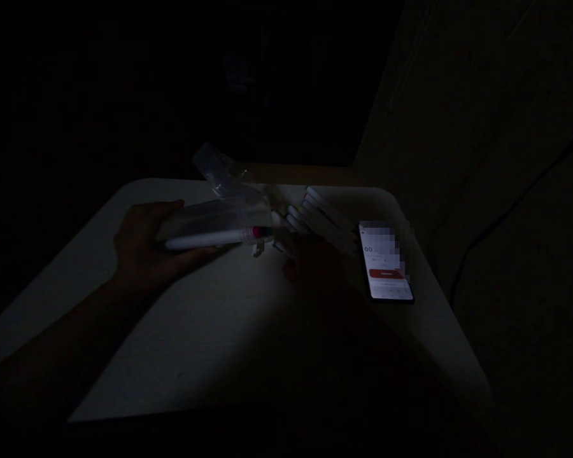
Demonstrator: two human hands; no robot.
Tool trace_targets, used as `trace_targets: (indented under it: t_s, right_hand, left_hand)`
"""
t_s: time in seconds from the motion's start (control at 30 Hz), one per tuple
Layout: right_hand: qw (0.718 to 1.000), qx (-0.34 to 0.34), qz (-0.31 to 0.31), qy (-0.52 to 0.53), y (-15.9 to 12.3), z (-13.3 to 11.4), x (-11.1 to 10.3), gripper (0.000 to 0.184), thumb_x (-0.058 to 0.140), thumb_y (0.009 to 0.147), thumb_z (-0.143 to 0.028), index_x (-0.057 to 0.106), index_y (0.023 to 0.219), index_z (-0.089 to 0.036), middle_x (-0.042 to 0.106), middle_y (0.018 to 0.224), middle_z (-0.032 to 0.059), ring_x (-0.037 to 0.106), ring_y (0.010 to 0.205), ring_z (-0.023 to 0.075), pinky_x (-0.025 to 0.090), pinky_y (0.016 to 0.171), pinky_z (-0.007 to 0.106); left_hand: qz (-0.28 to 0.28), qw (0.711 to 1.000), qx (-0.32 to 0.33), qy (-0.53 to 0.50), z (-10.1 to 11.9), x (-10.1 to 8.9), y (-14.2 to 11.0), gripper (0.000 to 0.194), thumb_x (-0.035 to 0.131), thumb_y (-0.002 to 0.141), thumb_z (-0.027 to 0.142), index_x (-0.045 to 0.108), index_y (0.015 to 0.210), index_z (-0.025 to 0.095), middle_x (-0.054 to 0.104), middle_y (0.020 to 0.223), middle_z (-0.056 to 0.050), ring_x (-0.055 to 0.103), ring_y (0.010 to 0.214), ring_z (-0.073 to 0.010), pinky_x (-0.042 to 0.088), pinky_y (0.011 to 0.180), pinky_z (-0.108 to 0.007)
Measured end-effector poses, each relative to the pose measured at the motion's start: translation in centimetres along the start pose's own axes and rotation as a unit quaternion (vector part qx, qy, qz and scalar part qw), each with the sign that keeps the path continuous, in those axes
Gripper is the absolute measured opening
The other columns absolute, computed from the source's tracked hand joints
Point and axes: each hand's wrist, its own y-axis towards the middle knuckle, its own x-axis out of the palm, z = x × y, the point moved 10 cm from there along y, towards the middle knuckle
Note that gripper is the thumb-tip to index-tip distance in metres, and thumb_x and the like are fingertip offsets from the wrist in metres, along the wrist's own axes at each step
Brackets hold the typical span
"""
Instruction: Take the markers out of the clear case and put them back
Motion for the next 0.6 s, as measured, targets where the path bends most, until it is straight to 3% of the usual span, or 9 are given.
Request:
trace_targets:
  t_s: [0.17, 0.37, 0.5, 0.6]
  right_hand:
    - [0.994, -0.008, 0.044, 0.103, 0.6, 1.3, -0.9, 0.042, 0.054, 0.074, -0.021, 0.055, 0.116, -0.018, 0.065, 0.103, 0.0059, 0.062, 0.088, 0.0163, 0.049, 0.076, 0.029]
    - [0.95, 0.037, 0.146, 0.272, 0.2, 3.3, -2.7, 0.028, 0.057, 0.069, -0.019, 0.062, 0.096, -0.017, 0.066, 0.098, 0.0038, 0.062, 0.079, 0.0145, 0.05, 0.071, 0.029]
    - [0.898, 0.047, 0.262, 0.349, -0.6, 4.9, -4.6, 0.022, 0.058, 0.069, -0.024, 0.061, 0.091, -0.018, 0.065, 0.095, 0.0041, 0.062, 0.075, 0.0142, 0.052, 0.066, 0.029]
    - [0.833, 0.059, 0.352, 0.422, -1.3, 6.5, -5.4, 0.032, 0.058, 0.072, -0.029, 0.052, 0.101, -0.019, 0.065, 0.094, 0.005, 0.062, 0.065, 0.0116, 0.052, 0.06, 0.027]
  left_hand:
    - [-0.003, 1.0, -0.021, -0.002, -0.3, 0.1, -0.1, 0.078, 0.071, 0.053, 0.059, 0.05, 0.118, 0.02, 0.06, 0.105, -0.008, 0.056, 0.097, -0.026, 0.047, 0.083, -0.038]
    - [0.004, 0.999, -0.032, -0.013, -0.6, 0.2, -0.3, 0.079, 0.073, 0.052, 0.057, 0.05, 0.118, 0.02, 0.06, 0.104, -0.008, 0.055, 0.097, -0.0252, 0.046, 0.084, -0.037]
    - [0.007, 0.999, -0.035, -0.009, -0.6, 0.2, -0.3, 0.079, 0.073, 0.052, 0.057, 0.05, 0.118, 0.02, 0.06, 0.105, -0.009, 0.055, 0.098, -0.0255, 0.046, 0.085, -0.037]
    - [0.004, 0.999, -0.035, -0.003, -0.6, 0.3, -0.3, 0.08, 0.072, 0.052, 0.058, 0.05, 0.118, 0.019, 0.06, 0.104, -0.01, 0.055, 0.097, -0.026, 0.046, 0.083, -0.038]
